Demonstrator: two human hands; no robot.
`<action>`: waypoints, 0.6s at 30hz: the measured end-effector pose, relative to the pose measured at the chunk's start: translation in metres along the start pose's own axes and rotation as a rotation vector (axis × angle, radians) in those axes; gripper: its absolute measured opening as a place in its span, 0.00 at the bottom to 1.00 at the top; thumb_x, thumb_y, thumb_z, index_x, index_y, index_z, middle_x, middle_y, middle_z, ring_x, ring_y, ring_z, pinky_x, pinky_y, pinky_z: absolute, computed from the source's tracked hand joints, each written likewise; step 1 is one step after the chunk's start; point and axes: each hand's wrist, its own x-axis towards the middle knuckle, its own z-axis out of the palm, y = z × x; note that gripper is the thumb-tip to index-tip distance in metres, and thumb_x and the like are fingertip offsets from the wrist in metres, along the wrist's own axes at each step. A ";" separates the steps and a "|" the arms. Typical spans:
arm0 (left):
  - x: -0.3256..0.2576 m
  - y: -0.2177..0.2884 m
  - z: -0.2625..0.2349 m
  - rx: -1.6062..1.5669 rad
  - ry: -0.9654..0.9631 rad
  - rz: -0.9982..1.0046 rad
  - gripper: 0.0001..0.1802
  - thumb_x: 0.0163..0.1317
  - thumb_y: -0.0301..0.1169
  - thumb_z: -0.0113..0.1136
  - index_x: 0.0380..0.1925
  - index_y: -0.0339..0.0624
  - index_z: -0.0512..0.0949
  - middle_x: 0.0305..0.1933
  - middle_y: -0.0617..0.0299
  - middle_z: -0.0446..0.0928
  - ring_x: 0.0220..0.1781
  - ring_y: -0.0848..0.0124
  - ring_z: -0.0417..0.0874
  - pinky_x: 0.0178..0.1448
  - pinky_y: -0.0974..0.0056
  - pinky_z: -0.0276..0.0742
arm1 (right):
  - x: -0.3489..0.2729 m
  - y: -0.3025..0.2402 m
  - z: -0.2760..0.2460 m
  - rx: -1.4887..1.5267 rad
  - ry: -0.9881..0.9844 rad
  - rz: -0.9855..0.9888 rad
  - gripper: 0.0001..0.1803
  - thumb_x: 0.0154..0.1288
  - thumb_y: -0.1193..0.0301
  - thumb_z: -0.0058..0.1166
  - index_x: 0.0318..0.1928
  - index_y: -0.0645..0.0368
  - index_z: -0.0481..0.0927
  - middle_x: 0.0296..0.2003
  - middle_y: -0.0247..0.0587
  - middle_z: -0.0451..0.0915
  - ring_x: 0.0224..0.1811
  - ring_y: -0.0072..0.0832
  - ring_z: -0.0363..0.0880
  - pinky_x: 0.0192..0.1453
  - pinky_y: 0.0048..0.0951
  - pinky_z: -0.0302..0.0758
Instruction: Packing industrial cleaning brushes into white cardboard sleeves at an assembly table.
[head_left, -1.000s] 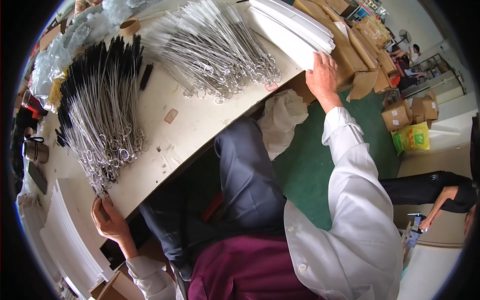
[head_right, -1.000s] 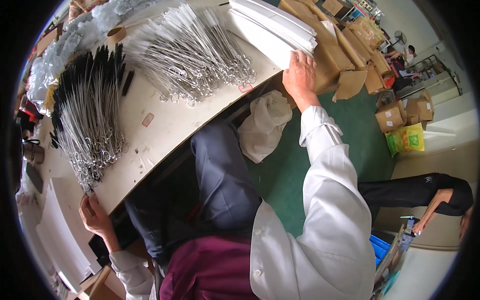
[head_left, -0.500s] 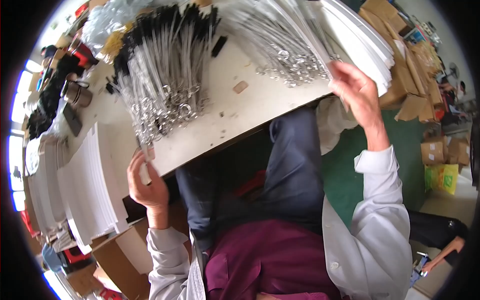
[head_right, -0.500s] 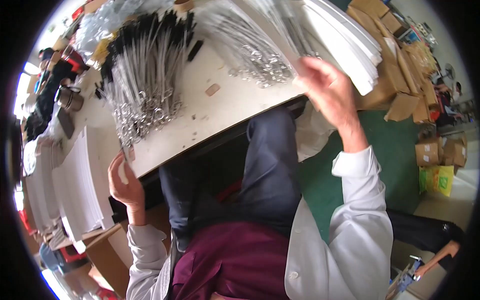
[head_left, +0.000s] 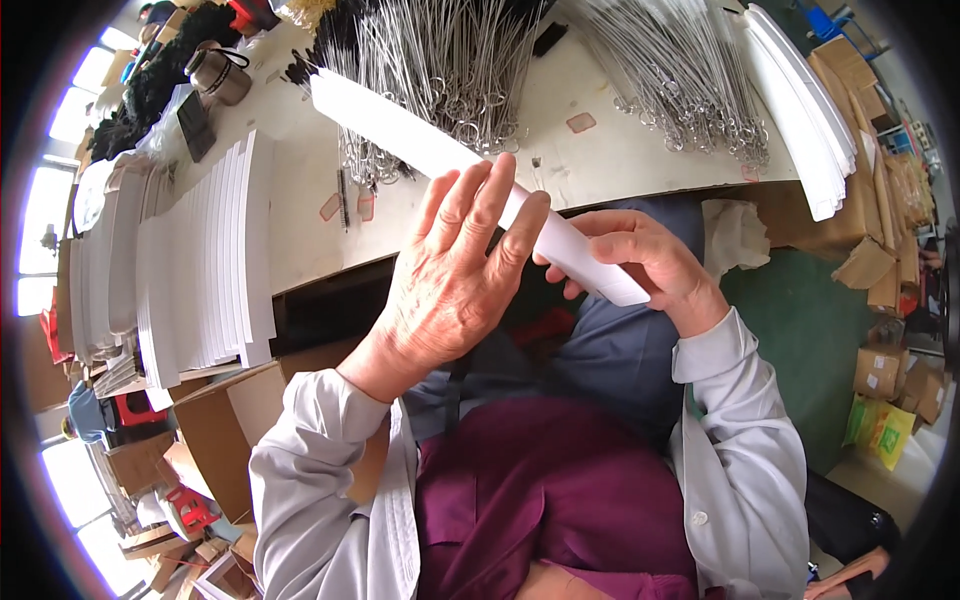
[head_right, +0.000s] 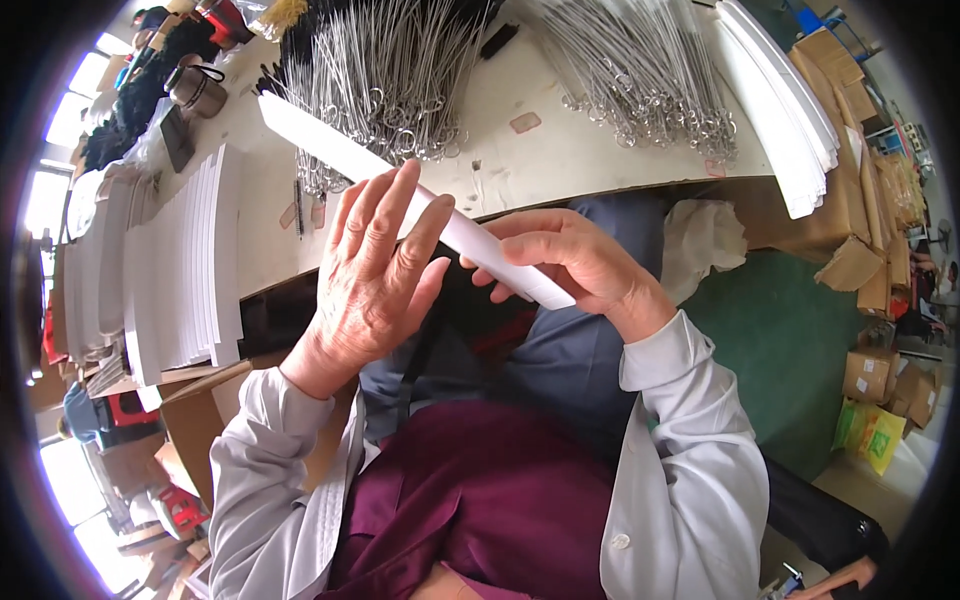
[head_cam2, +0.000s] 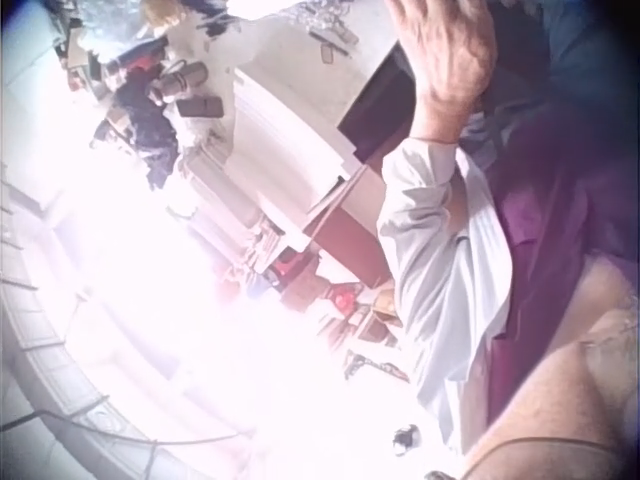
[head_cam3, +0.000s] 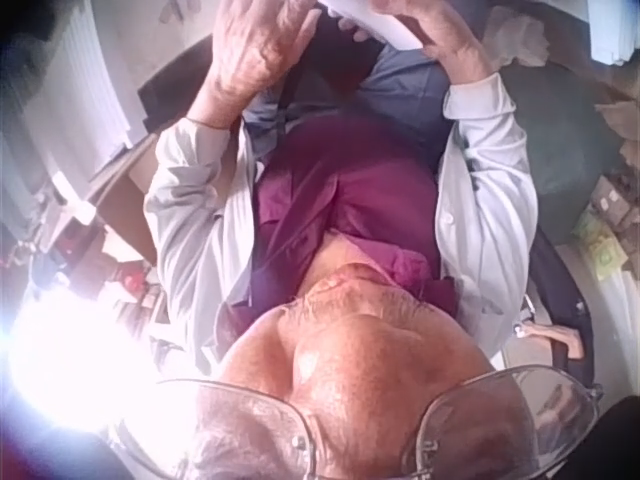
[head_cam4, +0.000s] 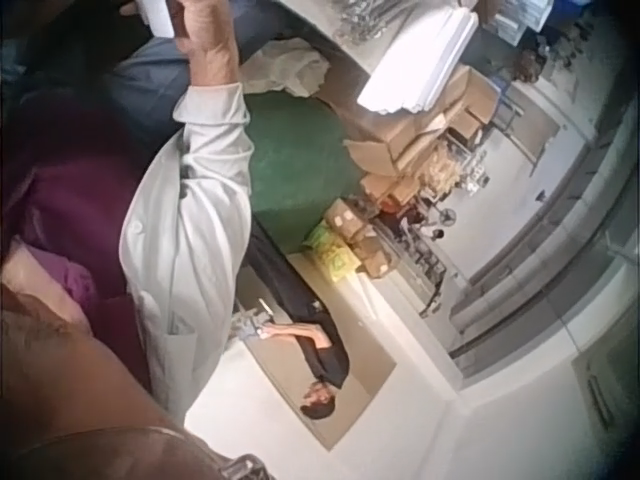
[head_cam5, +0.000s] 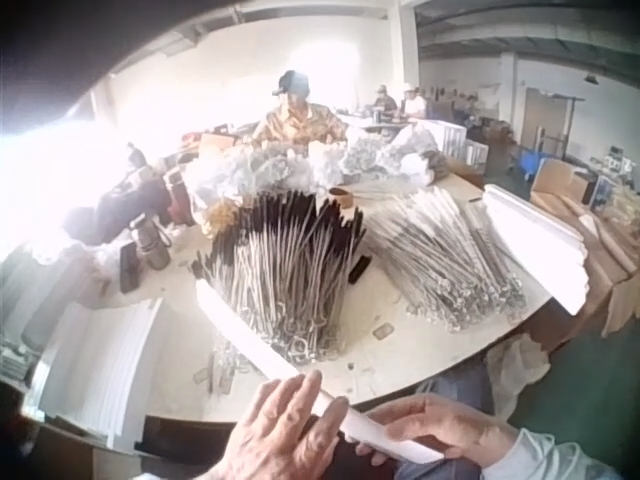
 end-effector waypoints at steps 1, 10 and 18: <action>0.000 -0.001 0.001 0.004 0.006 0.013 0.36 0.52 0.28 0.73 0.64 0.38 0.75 0.73 0.39 0.68 0.68 0.41 0.74 0.70 0.39 0.71 | 0.001 0.001 0.000 -0.103 0.060 -0.021 0.26 0.70 0.68 0.63 0.63 0.72 0.79 0.50 0.50 0.86 0.51 0.32 0.87 0.53 0.35 0.86; 0.011 -0.011 -0.030 -0.056 -0.248 -0.119 0.39 0.50 0.32 0.77 0.62 0.31 0.74 0.65 0.40 0.75 0.67 0.42 0.76 0.72 0.46 0.70 | -0.011 -0.005 0.034 -1.409 0.257 -0.539 0.30 0.54 0.75 0.73 0.59 0.67 0.81 0.57 0.49 0.84 0.56 0.44 0.84 0.64 0.40 0.79; 0.008 -0.020 -0.009 -0.263 -0.477 -0.119 0.40 0.49 0.31 0.76 0.63 0.30 0.72 0.54 0.46 0.78 0.56 0.48 0.81 0.61 0.50 0.78 | 0.008 0.011 0.040 -1.787 0.192 -0.695 0.33 0.53 0.74 0.70 0.61 0.67 0.78 0.63 0.51 0.77 0.65 0.49 0.76 0.71 0.44 0.74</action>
